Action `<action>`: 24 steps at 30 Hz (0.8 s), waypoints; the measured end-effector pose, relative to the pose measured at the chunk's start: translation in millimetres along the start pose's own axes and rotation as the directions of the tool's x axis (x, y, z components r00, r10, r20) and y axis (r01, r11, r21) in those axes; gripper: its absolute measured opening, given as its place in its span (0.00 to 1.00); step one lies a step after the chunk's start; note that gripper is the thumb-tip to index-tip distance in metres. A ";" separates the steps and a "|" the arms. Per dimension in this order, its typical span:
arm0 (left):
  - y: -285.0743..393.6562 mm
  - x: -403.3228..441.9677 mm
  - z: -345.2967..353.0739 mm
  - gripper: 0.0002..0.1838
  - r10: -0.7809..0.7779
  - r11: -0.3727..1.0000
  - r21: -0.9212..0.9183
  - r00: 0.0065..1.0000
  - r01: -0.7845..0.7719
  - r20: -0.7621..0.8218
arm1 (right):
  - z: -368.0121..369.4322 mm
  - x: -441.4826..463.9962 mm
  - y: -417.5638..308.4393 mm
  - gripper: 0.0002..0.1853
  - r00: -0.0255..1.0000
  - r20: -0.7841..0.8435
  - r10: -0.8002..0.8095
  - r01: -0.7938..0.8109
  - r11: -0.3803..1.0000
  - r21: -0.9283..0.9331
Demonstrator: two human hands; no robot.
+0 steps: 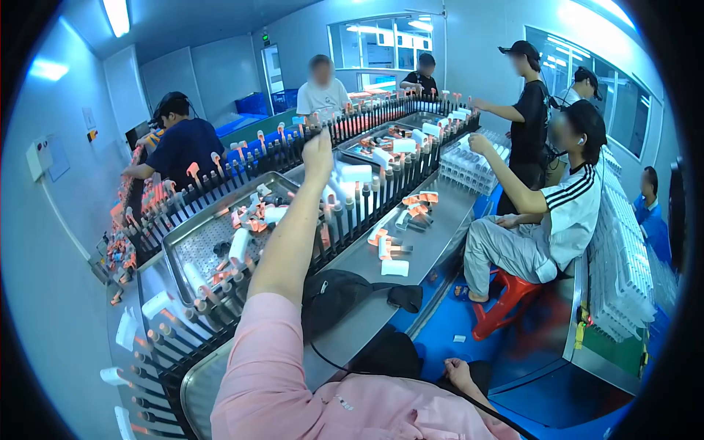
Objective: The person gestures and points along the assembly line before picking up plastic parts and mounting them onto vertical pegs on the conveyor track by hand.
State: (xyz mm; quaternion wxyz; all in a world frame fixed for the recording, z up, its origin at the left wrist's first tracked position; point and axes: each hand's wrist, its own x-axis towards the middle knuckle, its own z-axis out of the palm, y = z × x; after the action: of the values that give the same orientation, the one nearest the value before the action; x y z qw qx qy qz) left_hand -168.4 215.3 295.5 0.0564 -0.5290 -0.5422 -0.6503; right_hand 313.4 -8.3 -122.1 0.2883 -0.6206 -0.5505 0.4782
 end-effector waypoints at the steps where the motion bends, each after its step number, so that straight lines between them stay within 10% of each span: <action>1: -7.2 -13.0 5.1 0.26 0.057 0.998 0.019 0.998 -0.057 0.003 | -0.1 -0.1 0.5 0.12 1.000 -0.008 0.010 -0.010 1.000 0.014; 2: -53.2 -11.3 13.5 0.26 0.100 0.934 0.326 0.983 -0.146 0.153 | -0.2 -1.1 2.0 0.12 1.000 -0.019 0.021 -0.020 0.999 0.029; 3: -20.1 -14.0 2.9 0.27 -0.184 0.949 0.281 0.974 0.142 0.129 | 0.4 -0.4 2.9 0.12 1.000 -0.019 0.019 -0.018 1.000 0.025; 5: -22.2 -9.9 -4.7 0.28 -0.146 0.943 0.315 0.985 0.111 0.090 | -0.3 1.2 10.9 0.12 1.000 -0.011 0.020 -0.020 1.000 0.006; 9: 2.4 6.3 -21.1 0.25 -0.358 0.908 -0.234 0.934 0.348 -0.001 | -0.2 5.3 16.4 0.12 1.000 -0.005 0.005 -0.005 0.999 -0.042; 14: 54.4 15.5 -36.4 0.24 -0.197 0.920 -0.341 0.980 0.195 0.030 | 3.7 7.2 14.4 0.13 0.999 -0.018 -0.027 0.025 0.993 -0.115; 17: 34.7 2.2 -29.4 0.24 -0.124 0.955 -0.267 0.992 0.128 0.033 | 3.9 5.5 7.4 0.13 1.000 0.002 0.007 -0.007 0.994 -0.111; 19: -23.7 -9.6 -16.1 0.25 0.143 0.963 0.235 0.989 -0.132 -0.031 | 5.3 5.1 9.0 0.13 0.999 -0.006 -0.033 0.032 0.992 -0.122; 20: -49.0 -20.9 -17.3 0.26 0.072 0.870 0.468 0.979 -0.155 0.191 | 2.4 -0.7 1.2 0.13 1.000 -0.012 -0.024 0.022 0.991 -0.131; 24: -19.2 -20.9 -27.7 0.26 -0.146 0.971 0.208 0.984 0.122 0.102 | -2.1 -5.1 3.2 0.13 1.000 -0.019 -0.021 0.018 0.993 -0.120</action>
State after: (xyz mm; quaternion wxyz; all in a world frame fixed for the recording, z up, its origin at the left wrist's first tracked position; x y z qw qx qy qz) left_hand -189.2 191.4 271.5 0.0337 -0.5200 -0.6419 -0.5625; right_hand 316.9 -13.6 -122.8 0.2610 -0.6362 -0.5812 0.4351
